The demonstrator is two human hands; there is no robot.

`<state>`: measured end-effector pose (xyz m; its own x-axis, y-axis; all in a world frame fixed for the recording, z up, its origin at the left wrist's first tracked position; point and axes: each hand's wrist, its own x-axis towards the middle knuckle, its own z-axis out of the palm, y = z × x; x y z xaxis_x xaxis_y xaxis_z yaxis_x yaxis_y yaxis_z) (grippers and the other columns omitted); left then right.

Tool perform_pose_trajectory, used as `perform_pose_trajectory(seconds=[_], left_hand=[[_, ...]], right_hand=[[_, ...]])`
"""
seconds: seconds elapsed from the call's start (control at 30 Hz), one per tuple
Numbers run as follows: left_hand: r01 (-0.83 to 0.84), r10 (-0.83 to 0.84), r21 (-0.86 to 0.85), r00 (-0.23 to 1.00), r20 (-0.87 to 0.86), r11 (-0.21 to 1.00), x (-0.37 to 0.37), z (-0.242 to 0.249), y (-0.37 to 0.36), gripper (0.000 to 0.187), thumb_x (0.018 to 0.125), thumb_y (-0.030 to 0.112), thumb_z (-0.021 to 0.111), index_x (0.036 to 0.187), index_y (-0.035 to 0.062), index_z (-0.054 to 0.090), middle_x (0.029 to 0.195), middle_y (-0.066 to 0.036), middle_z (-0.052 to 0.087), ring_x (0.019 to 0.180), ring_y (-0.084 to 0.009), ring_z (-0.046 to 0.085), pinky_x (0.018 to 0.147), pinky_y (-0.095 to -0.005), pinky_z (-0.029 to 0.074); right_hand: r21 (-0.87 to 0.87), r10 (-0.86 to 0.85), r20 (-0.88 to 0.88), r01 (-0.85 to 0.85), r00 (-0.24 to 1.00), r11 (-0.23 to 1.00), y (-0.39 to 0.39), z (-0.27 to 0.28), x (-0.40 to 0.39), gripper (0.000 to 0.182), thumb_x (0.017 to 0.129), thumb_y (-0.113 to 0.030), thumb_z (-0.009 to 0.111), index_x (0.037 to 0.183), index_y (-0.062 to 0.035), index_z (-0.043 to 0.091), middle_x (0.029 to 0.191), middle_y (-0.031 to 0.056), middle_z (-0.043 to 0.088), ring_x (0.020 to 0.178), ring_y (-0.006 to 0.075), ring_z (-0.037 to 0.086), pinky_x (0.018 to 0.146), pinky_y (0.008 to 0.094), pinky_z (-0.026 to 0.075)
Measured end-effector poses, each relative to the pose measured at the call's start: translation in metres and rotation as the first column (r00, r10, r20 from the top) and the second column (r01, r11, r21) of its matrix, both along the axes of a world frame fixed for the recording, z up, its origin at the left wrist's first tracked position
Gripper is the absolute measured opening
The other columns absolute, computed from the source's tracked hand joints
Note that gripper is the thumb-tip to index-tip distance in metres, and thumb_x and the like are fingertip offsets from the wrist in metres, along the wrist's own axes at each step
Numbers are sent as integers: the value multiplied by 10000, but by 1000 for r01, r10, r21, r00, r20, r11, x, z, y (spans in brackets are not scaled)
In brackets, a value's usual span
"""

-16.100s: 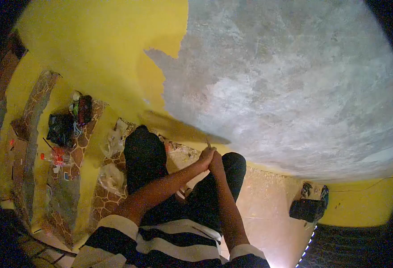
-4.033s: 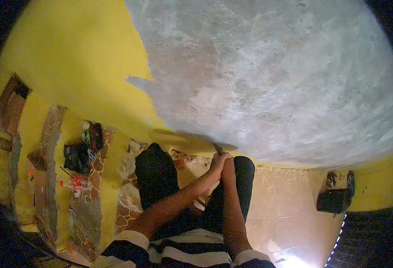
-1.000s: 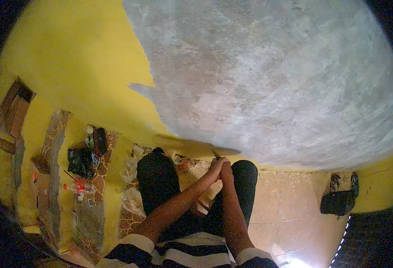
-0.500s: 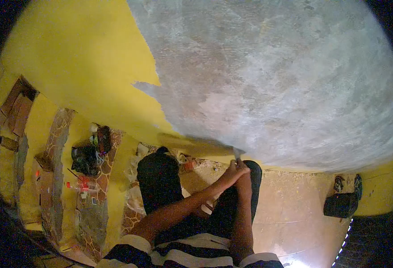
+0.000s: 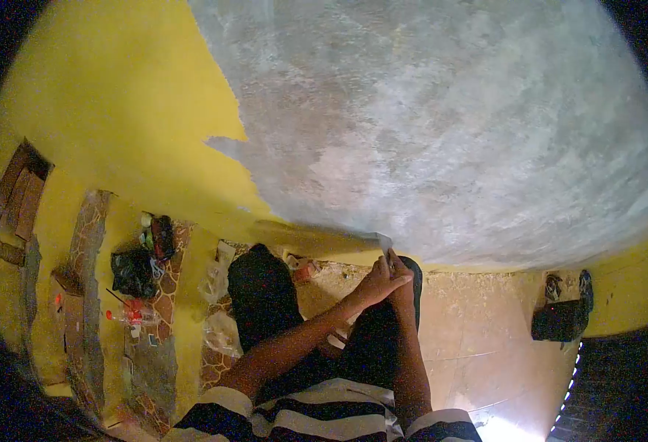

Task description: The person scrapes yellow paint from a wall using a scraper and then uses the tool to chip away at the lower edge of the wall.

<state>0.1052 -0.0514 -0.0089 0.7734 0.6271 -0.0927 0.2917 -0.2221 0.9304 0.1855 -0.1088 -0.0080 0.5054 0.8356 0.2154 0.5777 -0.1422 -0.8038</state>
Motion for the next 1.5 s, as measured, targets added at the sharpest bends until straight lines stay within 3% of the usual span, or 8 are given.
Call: perform_pose_trajectory(seconds=[0.13,0.23,0.3,0.37,0.5,0.67,0.77,1.5], left_hand=[[78,-61,101,984,-170,992,3,-2,-3,911,850,545,541,1315,-173,226,1240,-398,414,1136,-472,496,921,-461,459],[183,-121,205,952,-282,962,-2,5,-3,884,873,542,502,1327,-165,229,1204,-394,449,1083,-468,531,887,-474,475],[239,-153,251,936,-318,938,-17,25,0,868,888,555,464,1315,-166,241,1153,-399,489,1031,-470,565,861,-481,488],[418,-273,291,861,-428,860,-32,47,4,890,878,559,479,1406,-85,166,1246,-342,472,1029,-438,578,823,-505,502],[428,-335,213,869,-364,878,-46,28,0,864,884,571,460,1417,-46,174,1155,-353,527,961,-438,606,776,-521,511],[273,-205,432,959,-196,860,-43,11,-9,805,895,575,445,1422,12,214,923,-304,625,799,-443,636,674,-515,527],[340,-237,437,932,-275,833,-47,12,-3,791,893,573,452,1415,22,231,850,-291,631,732,-443,637,641,-510,531],[389,-253,406,902,-349,827,-56,39,-2,807,881,594,458,1400,22,225,1020,-337,592,878,-455,622,745,-532,515]], right_hand=[[-151,-71,-7,69,997,986,-1,11,-13,459,833,-119,592,1274,-14,522,903,258,629,634,276,606,589,358,473],[338,-179,-163,225,970,914,-1,-23,-8,263,862,-183,591,1103,-104,661,855,187,660,809,244,636,769,389,483],[-238,-124,-61,106,990,965,-5,3,4,452,833,-155,604,1269,-57,537,862,264,621,662,358,616,588,385,479],[-234,-135,-42,122,990,965,-5,-2,6,444,834,-171,606,1262,-70,545,840,264,619,680,379,617,588,395,480],[-203,-135,31,139,990,969,-3,-12,8,423,831,-183,616,1234,-66,566,784,268,610,686,395,624,580,409,480],[-127,-120,26,122,992,984,-8,-7,11,409,824,-167,623,1212,-50,574,750,263,608,673,390,624,572,411,482],[-110,-118,82,126,990,986,-9,-10,9,409,817,-165,630,1203,-44,578,711,257,600,635,384,617,555,410,477],[-176,-133,100,149,986,973,-7,-14,6,429,819,-158,627,1211,-2,557,731,265,616,648,371,647,537,409,485]])
